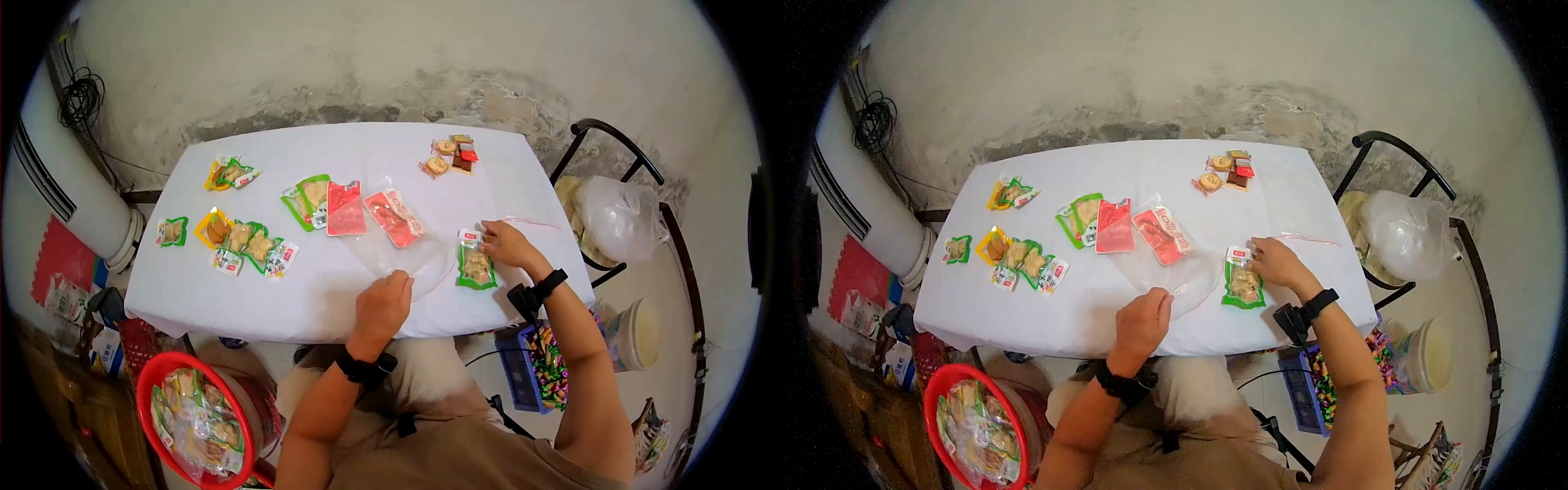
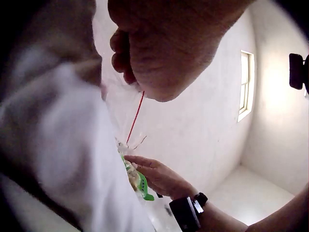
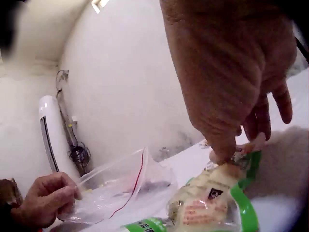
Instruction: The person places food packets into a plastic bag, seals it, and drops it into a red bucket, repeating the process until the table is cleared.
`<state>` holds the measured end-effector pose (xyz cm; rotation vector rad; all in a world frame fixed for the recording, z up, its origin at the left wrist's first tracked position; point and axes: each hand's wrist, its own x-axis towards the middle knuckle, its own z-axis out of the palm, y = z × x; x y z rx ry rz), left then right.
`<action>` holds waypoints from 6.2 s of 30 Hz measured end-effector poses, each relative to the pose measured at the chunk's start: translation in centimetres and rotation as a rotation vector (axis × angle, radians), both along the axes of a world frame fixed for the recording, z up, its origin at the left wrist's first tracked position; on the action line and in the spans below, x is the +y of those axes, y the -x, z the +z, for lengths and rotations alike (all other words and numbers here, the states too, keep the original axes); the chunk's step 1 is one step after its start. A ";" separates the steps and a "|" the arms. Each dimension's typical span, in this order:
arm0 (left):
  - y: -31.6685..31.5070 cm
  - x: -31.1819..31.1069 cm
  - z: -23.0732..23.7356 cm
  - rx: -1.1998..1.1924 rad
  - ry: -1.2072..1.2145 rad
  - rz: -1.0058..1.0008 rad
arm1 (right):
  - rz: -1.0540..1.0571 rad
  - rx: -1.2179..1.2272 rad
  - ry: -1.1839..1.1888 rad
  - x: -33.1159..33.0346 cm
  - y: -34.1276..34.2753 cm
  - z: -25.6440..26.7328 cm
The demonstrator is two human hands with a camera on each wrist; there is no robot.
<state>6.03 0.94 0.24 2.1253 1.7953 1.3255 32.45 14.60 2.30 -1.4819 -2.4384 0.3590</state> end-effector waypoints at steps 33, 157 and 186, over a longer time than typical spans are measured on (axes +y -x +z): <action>-2.6 0.1 0.2 0.018 -0.234 -0.195 | -0.187 1.622 1.070 -6.8 10.6 -4.7; -1.1 -2.0 1.3 -0.011 -0.199 -0.120 | 0.506 0.266 0.388 -9.4 8.1 2.4; -1.0 -1.4 -1.1 -0.359 0.131 -0.254 | 0.294 -0.376 -0.158 3.8 34.1 4.4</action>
